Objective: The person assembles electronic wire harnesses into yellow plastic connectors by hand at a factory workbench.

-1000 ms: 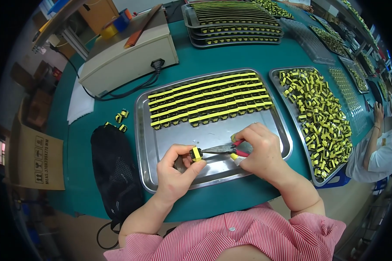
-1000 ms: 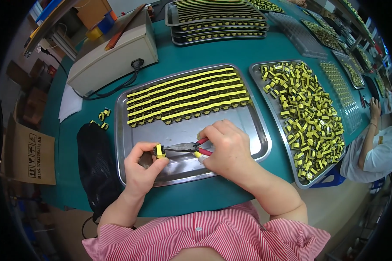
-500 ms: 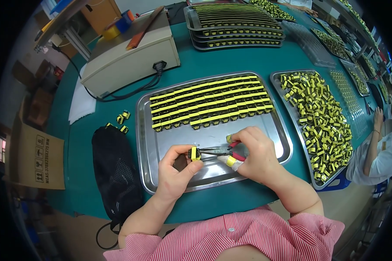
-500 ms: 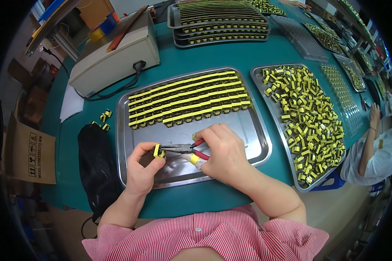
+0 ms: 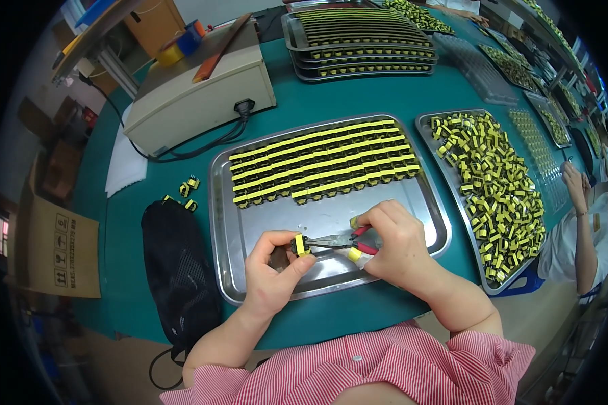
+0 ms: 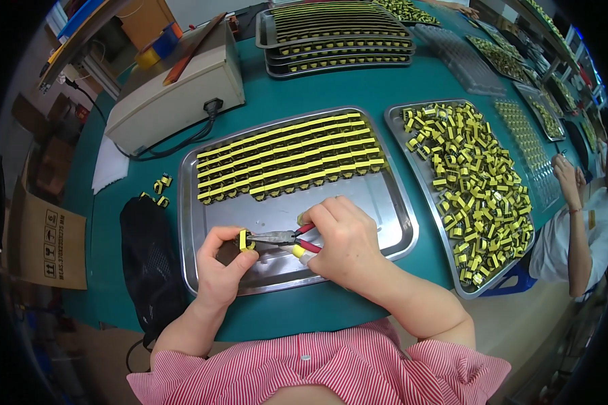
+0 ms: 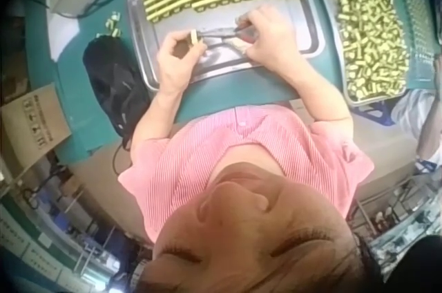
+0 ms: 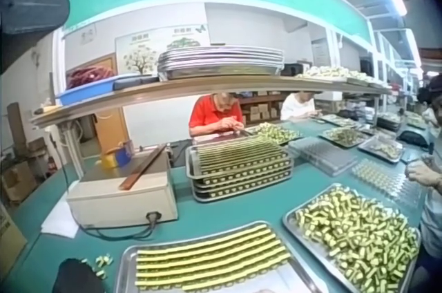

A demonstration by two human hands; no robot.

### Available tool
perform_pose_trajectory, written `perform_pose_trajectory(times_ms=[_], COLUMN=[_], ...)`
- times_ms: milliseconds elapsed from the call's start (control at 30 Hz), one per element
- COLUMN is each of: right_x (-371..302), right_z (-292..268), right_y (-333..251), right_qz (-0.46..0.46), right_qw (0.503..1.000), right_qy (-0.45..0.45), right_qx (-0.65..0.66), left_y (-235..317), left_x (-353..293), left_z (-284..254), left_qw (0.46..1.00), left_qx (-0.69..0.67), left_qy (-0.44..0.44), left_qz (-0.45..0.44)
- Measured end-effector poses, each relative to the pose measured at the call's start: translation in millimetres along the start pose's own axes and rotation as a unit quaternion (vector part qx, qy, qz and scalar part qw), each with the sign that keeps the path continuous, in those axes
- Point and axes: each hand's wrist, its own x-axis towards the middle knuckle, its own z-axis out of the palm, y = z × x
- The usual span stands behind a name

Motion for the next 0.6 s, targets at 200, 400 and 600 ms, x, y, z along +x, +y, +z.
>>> perform_pose_trajectory(times_ms=[200, 400, 600], right_x=[-0.8, 0.6, -1.8], right_z=[-1.7, 6.2, 3.3], right_y=[-0.9, 3.4, -2.4], right_qz=[0.003, 0.017, 0.208], right_qw=[1.0, 0.999, 0.941], right_qy=[0.002, -0.016, -0.131], right_qx=[-0.001, 0.027, 0.23], left_y=[-3.9, -4.0, -6.9], left_x=[-3.9, 0.7, 1.6], left_z=[5.4, 6.8, 8.2], left_qw=[0.997, 1.0, 0.986], left_qx=[0.037, 0.004, -0.153], left_qy=[0.018, -0.002, -0.034], left_qz=[0.064, -0.025, -0.066])
